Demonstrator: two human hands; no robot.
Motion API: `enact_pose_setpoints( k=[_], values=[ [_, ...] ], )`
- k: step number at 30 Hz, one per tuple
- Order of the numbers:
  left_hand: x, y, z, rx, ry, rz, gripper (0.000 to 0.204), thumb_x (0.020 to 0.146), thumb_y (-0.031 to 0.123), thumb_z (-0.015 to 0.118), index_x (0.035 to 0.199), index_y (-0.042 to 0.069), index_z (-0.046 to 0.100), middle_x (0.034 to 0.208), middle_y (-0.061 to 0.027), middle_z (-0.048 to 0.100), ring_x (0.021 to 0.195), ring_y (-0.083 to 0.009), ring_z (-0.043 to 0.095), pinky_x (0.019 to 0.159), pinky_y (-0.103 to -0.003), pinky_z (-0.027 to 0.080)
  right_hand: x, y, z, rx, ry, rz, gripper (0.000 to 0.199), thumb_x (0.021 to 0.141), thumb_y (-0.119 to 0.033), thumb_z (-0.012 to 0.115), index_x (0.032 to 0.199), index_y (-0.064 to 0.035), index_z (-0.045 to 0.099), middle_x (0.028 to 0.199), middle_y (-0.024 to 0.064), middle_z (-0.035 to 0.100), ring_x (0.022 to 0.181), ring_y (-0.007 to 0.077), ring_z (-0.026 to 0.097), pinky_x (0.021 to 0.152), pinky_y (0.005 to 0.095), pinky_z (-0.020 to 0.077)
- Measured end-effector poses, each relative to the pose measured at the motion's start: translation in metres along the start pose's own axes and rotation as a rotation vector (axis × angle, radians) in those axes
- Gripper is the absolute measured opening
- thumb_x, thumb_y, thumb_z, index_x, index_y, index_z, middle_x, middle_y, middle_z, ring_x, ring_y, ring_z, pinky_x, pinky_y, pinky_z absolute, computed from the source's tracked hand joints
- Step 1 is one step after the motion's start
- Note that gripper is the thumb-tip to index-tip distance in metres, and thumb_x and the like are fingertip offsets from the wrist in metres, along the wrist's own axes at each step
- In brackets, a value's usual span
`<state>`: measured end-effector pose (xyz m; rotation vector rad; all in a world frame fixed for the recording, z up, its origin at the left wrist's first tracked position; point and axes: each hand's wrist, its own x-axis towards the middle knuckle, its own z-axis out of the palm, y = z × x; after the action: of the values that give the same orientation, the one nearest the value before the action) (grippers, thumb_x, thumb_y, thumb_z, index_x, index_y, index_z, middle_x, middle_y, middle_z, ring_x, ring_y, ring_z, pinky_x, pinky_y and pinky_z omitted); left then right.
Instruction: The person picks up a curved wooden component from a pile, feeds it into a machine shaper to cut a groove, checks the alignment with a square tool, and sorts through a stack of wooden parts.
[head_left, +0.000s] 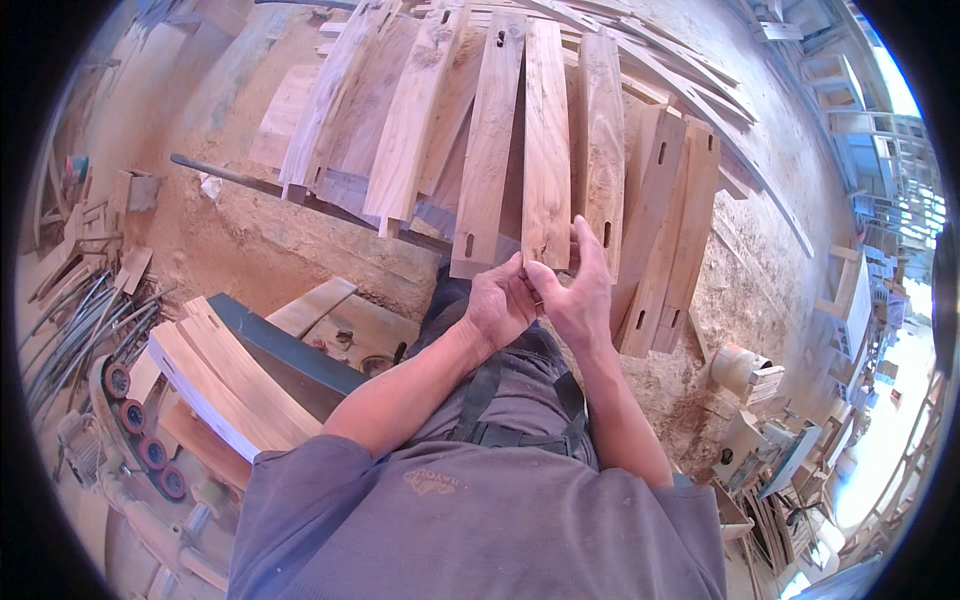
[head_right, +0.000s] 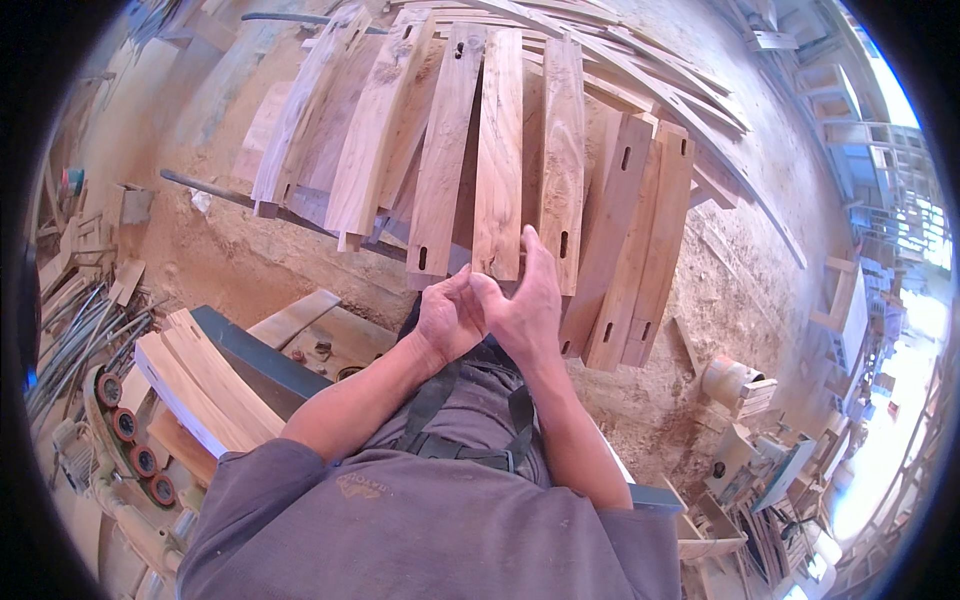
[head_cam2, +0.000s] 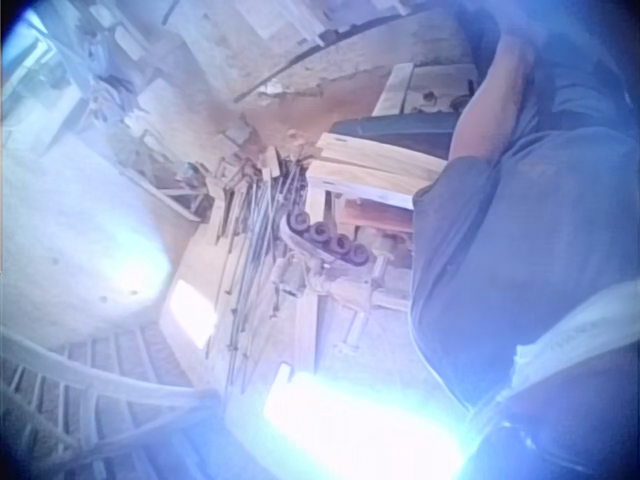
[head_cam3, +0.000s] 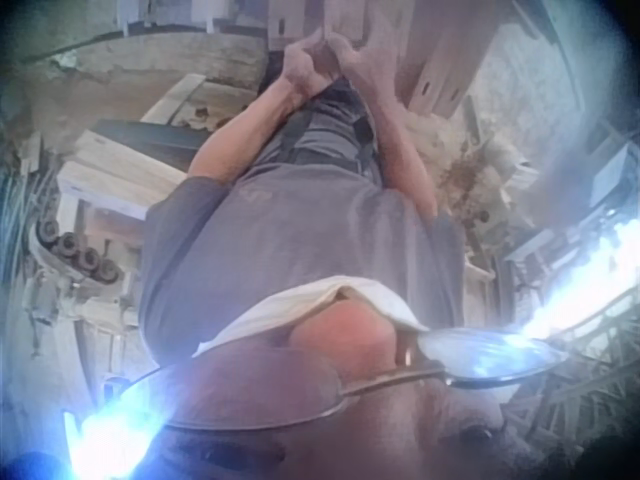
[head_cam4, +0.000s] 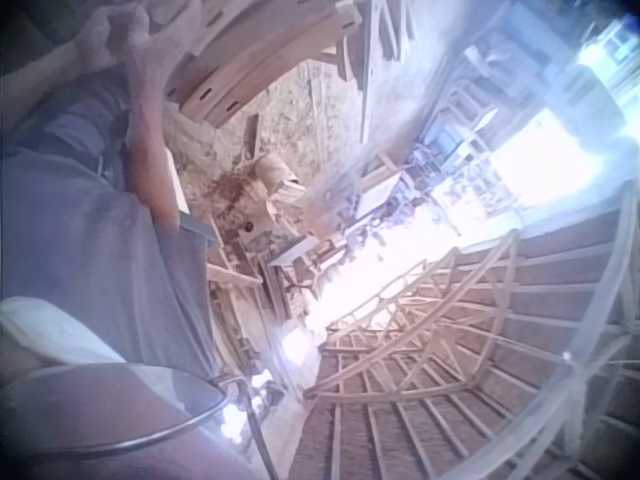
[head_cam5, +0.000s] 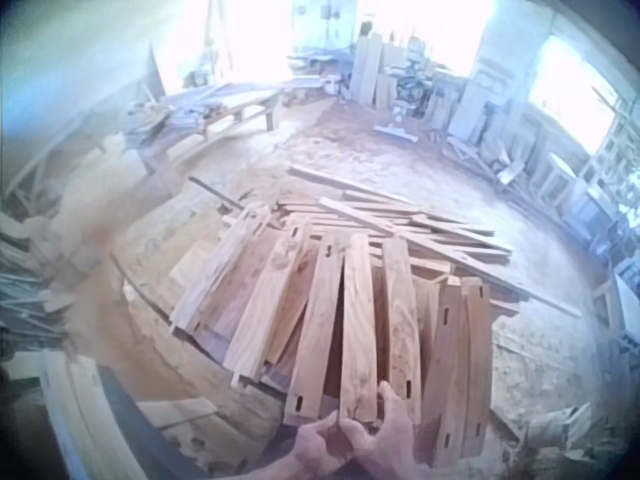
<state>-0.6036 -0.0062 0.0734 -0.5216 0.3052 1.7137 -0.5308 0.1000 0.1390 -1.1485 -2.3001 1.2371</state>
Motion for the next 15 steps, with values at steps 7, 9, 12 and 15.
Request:
enact_pose_setpoints(
  k=[7, 9, 12, 15],
  values=[
    [0.001, 0.004, -0.012, 0.031, -0.091, -0.055, 0.042, 0.109, 0.035, 0.046, 0.131, 0.004, 0.062, 0.129, -0.0112, 0.07, 0.122, -0.0254, 0.065, 0.11, -0.042, 0.047, 0.026, -0.012, 0.027, -0.186, 0.022, -0.035, 0.104, 0.078, -0.022, 0.083, 0.157, 0.013, 0.025, 0.15, 0.0337, 0.047, 0.14, 0.0435, 0.047, 0.119, 0.0448, 0.037],
    [-0.003, 0.007, 0.006, 0.113, -0.01, -0.068, 0.043, 0.109, 0.038, 0.046, 0.129, 0.003, 0.063, 0.124, -0.0117, 0.07, 0.117, -0.0265, 0.066, 0.105, -0.044, 0.049, 0.031, -0.014, 0.03, -0.188, 0.049, -0.014, 0.104, 0.078, -0.021, 0.08, 0.158, 0.0136, 0.023, 0.151, 0.0327, 0.048, 0.139, 0.0398, 0.051, 0.118, 0.0409, 0.0387],
    [-0.002, 0.012, 0.013, 0.214, 0.004, -0.107, 0.046, 0.111, 0.042, 0.044, 0.123, 0.003, 0.064, 0.112, -0.0125, 0.073, 0.103, -0.028, 0.07, 0.095, -0.047, 0.054, 0.034, -0.036, 0.008, 0.196, -0.024, 0.238, 0.102, 0.078, -0.012, 0.077, 0.158, 0.0142, 0.019, 0.149, 0.0318, 0.049, 0.135, 0.038, 0.055, 0.115, 0.04, 0.0432],
    [0.0, 0.025, -0.002, 0.286, -0.17, -0.146, 0.046, 0.11, 0.044, 0.045, 0.12, 0.004, 0.066, 0.104, -0.0141, 0.073, 0.093, -0.0277, 0.07, 0.089, -0.046, 0.054, 0.038, -0.018, -0.006, 0.571, 0.044, 0.196, 0.098, 0.079, -0.007, 0.072, 0.159, 0.0144, 0.018, 0.147, 0.0299, 0.051, 0.13, 0.033, 0.06, 0.11, 0.0377, 0.0475]
  ],
)
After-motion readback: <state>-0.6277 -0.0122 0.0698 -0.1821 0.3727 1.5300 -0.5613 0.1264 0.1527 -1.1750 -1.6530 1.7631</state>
